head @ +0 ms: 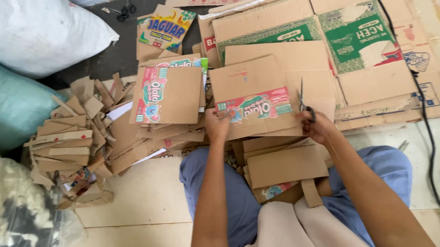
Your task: Cutting cardboard boxes into smaller strips using scissors
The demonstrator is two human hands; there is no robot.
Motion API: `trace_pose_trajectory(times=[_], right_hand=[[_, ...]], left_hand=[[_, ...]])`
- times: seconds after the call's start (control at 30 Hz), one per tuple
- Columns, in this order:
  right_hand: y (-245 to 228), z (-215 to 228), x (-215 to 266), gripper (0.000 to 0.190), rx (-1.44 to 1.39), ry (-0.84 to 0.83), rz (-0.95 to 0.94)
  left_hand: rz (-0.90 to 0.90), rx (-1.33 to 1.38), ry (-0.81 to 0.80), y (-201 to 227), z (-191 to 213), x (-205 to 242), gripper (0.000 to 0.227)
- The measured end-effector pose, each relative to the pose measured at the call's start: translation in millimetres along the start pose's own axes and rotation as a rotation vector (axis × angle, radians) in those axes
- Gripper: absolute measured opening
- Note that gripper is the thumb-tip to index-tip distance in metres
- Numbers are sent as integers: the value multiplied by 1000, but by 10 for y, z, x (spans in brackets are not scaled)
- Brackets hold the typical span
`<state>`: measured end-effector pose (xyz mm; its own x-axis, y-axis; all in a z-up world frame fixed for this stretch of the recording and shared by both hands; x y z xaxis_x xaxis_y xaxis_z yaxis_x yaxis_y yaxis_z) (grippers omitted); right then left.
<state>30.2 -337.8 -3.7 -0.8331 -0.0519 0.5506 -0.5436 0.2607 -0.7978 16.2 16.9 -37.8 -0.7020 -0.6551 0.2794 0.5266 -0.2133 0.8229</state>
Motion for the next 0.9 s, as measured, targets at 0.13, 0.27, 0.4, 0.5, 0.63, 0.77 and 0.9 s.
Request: trace_pose_trajectory(times=[0.13,0.27,0.4,0.5,0.63,0.77,0.9], right_hand=[[-54,-187,58,47,85,32,83],[-176,-206,27,45,377,59,142],[-729,-510,499,93,919,-65,97],[-739,-528,588,82,388,-57,6],[-501,-295,446,90,284,-133,-153],[-527,-160,578,80,439,-144,-167],[-585,78,717,54,465,-142,-2]], left_hand=[[-80,-138,105,90,327,-200,48],[-201,90,216,190,1145,-604,40],[-25,-317,490,643,2094,-391,30],[-277,-510,786,808,1981,-192,41],[-238,-247,119,729,1048,498,15],[80,-672,-273,665,475,860,61],[156,-696,-176,484,309,855,62]])
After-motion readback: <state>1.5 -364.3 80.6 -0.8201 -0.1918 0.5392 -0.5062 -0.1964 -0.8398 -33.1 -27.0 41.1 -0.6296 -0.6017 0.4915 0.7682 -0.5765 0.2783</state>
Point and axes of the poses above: each hand's wrist, its own x-axis away from the middle knuckle, its own z-axis out of the back of the hand, y = z × x, the point moved 1 cm from there along -x, towards the middle knuckle, and after that the axes turned 8 degrees about z, right-handed, at the moved point
